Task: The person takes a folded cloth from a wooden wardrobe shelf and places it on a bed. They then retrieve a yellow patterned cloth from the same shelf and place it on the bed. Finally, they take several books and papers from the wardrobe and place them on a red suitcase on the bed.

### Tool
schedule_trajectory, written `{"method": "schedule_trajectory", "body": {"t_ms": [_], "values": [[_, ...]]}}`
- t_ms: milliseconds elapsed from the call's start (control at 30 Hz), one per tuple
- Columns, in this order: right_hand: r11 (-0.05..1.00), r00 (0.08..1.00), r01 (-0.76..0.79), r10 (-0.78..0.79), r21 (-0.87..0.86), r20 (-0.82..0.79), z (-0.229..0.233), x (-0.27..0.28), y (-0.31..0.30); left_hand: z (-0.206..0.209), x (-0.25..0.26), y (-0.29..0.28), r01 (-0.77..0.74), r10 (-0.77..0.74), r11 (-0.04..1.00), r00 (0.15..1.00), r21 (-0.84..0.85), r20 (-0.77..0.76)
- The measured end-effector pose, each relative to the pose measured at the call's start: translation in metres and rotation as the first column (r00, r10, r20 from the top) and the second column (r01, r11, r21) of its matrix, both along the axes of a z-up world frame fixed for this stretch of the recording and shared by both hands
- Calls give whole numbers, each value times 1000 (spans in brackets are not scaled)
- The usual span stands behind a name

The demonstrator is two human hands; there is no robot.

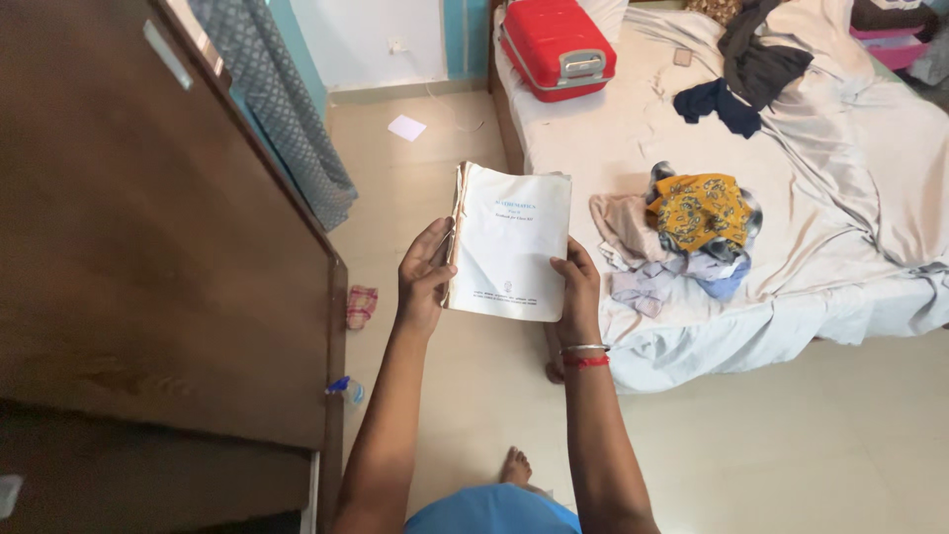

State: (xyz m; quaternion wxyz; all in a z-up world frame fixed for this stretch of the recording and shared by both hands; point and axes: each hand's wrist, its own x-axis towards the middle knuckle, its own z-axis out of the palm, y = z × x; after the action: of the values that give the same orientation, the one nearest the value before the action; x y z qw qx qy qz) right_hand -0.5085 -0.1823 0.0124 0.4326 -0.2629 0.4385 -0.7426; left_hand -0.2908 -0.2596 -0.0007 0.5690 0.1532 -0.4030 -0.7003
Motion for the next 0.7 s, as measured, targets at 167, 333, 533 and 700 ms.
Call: {"method": "schedule_trajectory", "body": {"t_ms": [167, 333, 533, 700], "values": [[999, 999, 35, -35, 40, -3, 2, -39, -12, -1, -47, -21, 26, -26, 1000, 1000, 12, 2], [995, 997, 55, -59, 86, 43, -7, -72, -23, -16, -87, -38, 36, -40, 998, 997, 52, 61], [995, 997, 59, -62, 80, 38, -23, -97, -38, -33, -114, -62, 82, -85, 993, 996, 84, 36], [992, 994, 100, -102, 75, 24, -33, -111, -66, -44, -135, -96, 80, -92, 991, 989, 107, 111]]}}
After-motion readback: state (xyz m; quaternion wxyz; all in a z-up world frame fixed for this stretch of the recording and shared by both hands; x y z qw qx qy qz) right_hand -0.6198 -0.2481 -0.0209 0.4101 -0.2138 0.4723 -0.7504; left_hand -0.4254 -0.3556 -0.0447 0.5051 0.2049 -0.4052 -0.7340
